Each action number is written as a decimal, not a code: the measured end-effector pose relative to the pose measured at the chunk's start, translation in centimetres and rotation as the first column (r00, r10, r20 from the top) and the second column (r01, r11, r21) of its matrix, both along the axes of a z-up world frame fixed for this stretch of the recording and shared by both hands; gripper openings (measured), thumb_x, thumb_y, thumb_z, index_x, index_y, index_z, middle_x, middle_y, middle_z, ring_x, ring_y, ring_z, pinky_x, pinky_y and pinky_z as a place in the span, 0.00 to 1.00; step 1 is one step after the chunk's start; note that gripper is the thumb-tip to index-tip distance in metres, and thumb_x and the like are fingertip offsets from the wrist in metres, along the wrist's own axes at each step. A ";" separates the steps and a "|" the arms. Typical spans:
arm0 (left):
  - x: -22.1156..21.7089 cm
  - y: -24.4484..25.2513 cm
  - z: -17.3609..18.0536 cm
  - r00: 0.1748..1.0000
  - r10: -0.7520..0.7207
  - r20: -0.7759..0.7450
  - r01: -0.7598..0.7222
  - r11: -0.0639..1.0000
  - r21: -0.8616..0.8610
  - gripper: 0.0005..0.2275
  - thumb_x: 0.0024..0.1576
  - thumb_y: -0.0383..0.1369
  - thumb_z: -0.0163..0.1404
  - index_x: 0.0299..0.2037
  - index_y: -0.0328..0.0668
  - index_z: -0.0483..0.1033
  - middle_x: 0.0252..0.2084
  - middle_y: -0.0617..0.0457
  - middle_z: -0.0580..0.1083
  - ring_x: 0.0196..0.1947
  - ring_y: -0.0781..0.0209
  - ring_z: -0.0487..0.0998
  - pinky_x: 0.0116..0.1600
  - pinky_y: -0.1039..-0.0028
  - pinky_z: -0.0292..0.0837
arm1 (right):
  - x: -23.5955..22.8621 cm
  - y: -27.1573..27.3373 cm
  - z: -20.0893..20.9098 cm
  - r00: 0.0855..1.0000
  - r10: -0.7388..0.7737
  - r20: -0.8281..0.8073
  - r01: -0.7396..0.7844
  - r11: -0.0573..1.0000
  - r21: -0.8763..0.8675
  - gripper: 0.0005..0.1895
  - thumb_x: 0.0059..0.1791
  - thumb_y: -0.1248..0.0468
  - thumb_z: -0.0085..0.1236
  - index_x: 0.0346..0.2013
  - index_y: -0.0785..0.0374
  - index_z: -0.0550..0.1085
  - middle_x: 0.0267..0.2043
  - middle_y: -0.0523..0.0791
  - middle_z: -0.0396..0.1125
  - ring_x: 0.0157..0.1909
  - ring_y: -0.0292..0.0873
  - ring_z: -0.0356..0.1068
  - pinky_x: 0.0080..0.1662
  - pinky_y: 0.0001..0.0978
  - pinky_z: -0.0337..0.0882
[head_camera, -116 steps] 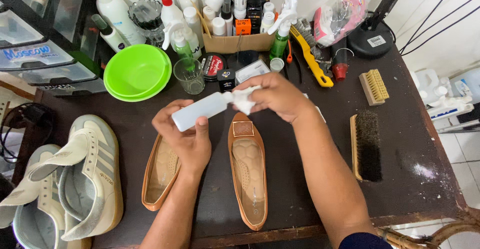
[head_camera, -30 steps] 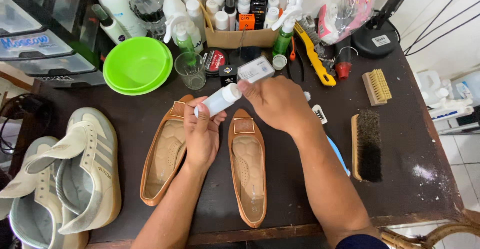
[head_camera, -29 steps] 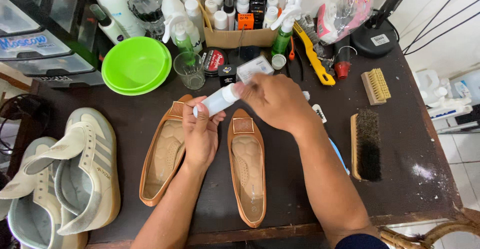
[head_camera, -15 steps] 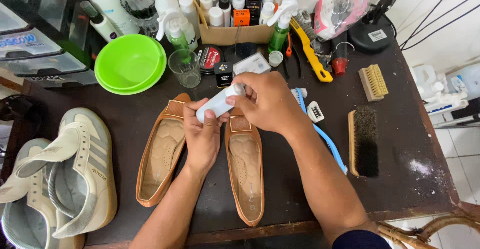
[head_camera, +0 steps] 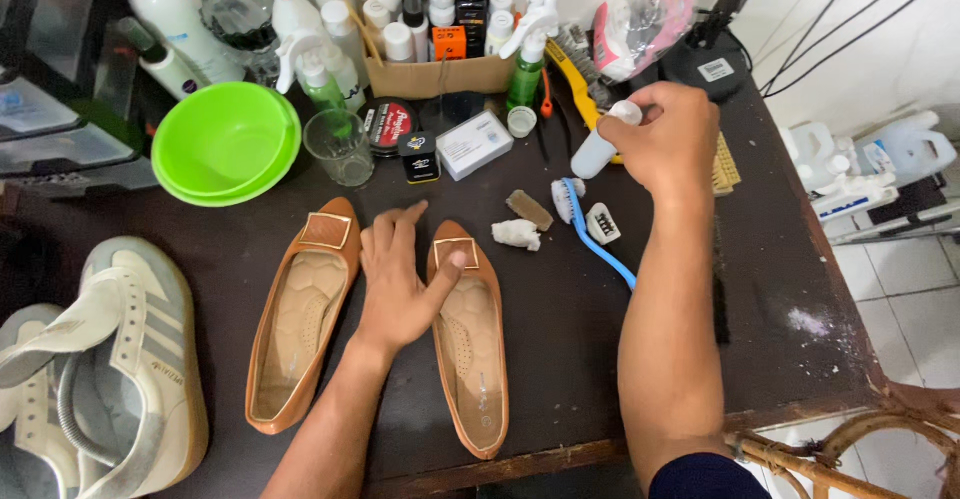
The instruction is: The person cleans a pair of brown loafers by applying liquid from a white bottle onto a white cloth and wiping the shoes. The person handles the shoes one at a time, wiping the exterior and interior surfaces.
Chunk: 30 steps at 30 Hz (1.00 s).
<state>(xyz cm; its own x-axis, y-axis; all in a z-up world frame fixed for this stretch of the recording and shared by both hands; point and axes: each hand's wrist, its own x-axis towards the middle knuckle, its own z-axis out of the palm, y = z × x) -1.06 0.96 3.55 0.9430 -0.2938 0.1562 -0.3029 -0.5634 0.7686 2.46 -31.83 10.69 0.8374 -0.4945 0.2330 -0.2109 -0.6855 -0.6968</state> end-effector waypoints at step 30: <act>0.9 0.0 -3.1 0.945 -0.319 -0.073 0.120 0.545 -0.829 0.38 0.41 0.14 0.53 0.68 0.31 0.60 0.55 0.46 0.64 0.53 0.54 0.75 0.49 0.66 0.76 | 0.3 10.5 1.0 0.620 0.507 -0.599 -0.580 0.810 0.087 0.13 0.37 0.58 0.69 0.31 0.63 0.83 0.31 0.53 0.77 0.37 0.55 0.77 0.38 0.47 0.75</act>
<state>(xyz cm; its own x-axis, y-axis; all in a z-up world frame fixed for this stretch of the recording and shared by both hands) -0.14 0.98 0.47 0.9034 -0.3397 0.2618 -0.1204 0.3851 0.9150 2.76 -21.32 11.65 0.9288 0.0926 -0.3589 -0.1023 -0.8668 -0.4881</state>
